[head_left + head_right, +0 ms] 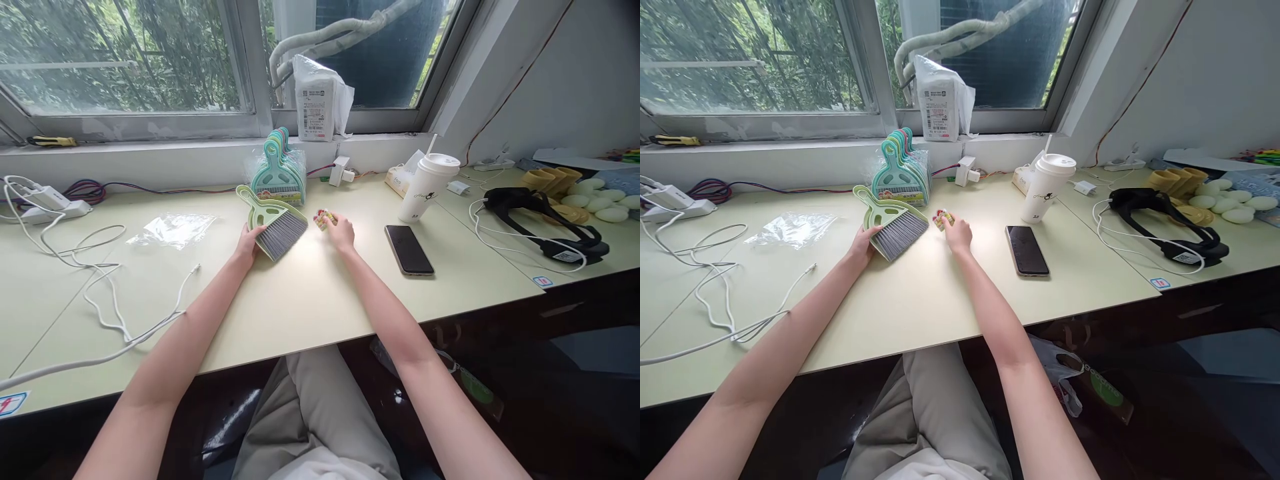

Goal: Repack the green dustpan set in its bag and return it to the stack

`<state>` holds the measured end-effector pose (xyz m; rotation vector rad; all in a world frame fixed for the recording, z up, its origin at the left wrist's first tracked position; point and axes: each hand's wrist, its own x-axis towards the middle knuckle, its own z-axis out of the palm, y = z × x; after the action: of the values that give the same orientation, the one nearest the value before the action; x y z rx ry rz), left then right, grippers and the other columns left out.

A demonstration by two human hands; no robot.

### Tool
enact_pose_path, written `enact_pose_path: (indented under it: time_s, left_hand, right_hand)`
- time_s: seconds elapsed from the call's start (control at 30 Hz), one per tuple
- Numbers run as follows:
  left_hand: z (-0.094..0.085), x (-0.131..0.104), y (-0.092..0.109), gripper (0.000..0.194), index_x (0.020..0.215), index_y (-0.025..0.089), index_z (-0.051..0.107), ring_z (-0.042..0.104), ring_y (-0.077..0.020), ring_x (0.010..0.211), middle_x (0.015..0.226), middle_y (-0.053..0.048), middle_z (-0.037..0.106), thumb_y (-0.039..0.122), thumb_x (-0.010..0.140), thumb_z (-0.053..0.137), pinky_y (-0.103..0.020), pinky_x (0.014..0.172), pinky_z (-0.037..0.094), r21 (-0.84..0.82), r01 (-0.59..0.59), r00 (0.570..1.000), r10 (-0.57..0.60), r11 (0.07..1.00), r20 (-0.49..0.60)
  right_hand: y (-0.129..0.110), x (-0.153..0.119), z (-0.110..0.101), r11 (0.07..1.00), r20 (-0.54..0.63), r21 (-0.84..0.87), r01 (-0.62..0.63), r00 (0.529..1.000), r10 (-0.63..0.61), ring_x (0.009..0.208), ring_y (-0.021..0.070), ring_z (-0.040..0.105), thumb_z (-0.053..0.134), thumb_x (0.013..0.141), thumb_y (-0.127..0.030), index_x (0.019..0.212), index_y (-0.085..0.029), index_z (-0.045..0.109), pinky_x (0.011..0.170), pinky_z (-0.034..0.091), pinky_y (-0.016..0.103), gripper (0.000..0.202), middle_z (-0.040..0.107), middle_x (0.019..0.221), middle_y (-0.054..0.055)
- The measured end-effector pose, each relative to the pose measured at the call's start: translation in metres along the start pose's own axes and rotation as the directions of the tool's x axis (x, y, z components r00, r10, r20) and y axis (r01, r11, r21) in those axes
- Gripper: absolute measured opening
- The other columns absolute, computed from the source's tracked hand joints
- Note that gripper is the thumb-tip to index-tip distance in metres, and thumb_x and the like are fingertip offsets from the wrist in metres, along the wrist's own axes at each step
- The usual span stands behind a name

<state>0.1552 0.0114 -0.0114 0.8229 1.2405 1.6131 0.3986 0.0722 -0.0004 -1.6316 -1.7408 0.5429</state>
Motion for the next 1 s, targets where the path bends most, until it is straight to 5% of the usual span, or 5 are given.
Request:
enact_pose_path:
  time_s: [0.13, 0.37, 0.73, 0.9, 1.0]
  left_hand:
    - [0.010, -0.008, -0.004, 0.046, 0.112, 0.019, 0.059, 0.069, -0.0239, 0.097, 0.109, -0.009, 0.068, 0.026, 0.072, 0.081, -0.033, 0.079, 0.061, -0.045, 0.025, 0.994, -0.020, 0.999, 0.108]
    - [0.021, -0.021, -0.004, 0.057, 0.117, 0.017, 0.060, 0.068, -0.0261, 0.107, 0.117, -0.012, 0.068, 0.030, 0.068, 0.088, -0.032, 0.083, 0.060, -0.129, -0.016, 0.974, 0.044, 0.992, 0.221]
    - [0.017, -0.016, -0.001, 0.071, 0.124, 0.021, 0.056, 0.069, -0.0184, 0.084, 0.101, -0.004, 0.069, 0.003, 0.058, 0.072, -0.024, 0.064, 0.057, -0.178, -0.008, 0.992, 0.030, 0.984, 0.121]
    - [0.017, -0.018, 0.001, 0.073, 0.126, 0.021, 0.052, 0.070, -0.0214, 0.092, 0.105, -0.006, 0.070, 0.005, 0.058, 0.073, -0.027, 0.072, 0.059, -0.153, -0.020, 0.991, 0.040, 0.988, 0.129]
    - [0.016, -0.019, 0.002, 0.073, 0.127, 0.021, 0.051, 0.070, -0.0243, 0.098, 0.110, -0.007, 0.070, 0.007, 0.060, 0.074, -0.032, 0.079, 0.060, -0.144, -0.023, 0.989, 0.043, 0.989, 0.141]
  right_hand:
    - [-0.020, -0.013, 0.012, 0.956, -0.039, 0.257, 0.144, 0.990, -0.138, 0.131, 0.0256, 0.059, 0.041, 0.104, -0.046, 0.147, -0.021, 0.053, 0.113, 0.043, 0.043, 0.051, 0.066, 0.139, 0.011]
    - [-0.055, -0.059, 0.036, 0.893, 0.412, -0.050, 0.447, 0.824, -0.389, 0.160, 0.0239, 0.000, 0.024, 0.106, -0.052, 0.162, -0.025, 0.021, 0.120, -0.005, 0.072, 0.062, 0.006, 0.171, 0.005]
    - [-0.053, -0.054, 0.023, 0.886, 0.489, -0.088, 0.455, 0.795, -0.359, 0.160, 0.0272, -0.008, 0.036, 0.103, -0.050, 0.162, -0.032, 0.019, 0.116, -0.007, 0.078, 0.064, 0.002, 0.171, 0.001]
    - [-0.047, -0.047, 0.030, 0.956, 0.303, 0.072, 0.283, 0.907, -0.291, 0.160, 0.0262, -0.010, 0.041, 0.101, -0.051, 0.163, -0.031, 0.010, 0.120, -0.001, 0.074, 0.072, -0.008, 0.172, 0.003]
    - [-0.039, -0.038, 0.037, 0.939, 0.089, 0.338, 0.069, 0.990, -0.105, 0.160, 0.0265, 0.011, 0.051, 0.097, -0.048, 0.163, -0.022, 0.008, 0.125, 0.021, 0.060, 0.083, 0.003, 0.172, 0.014]
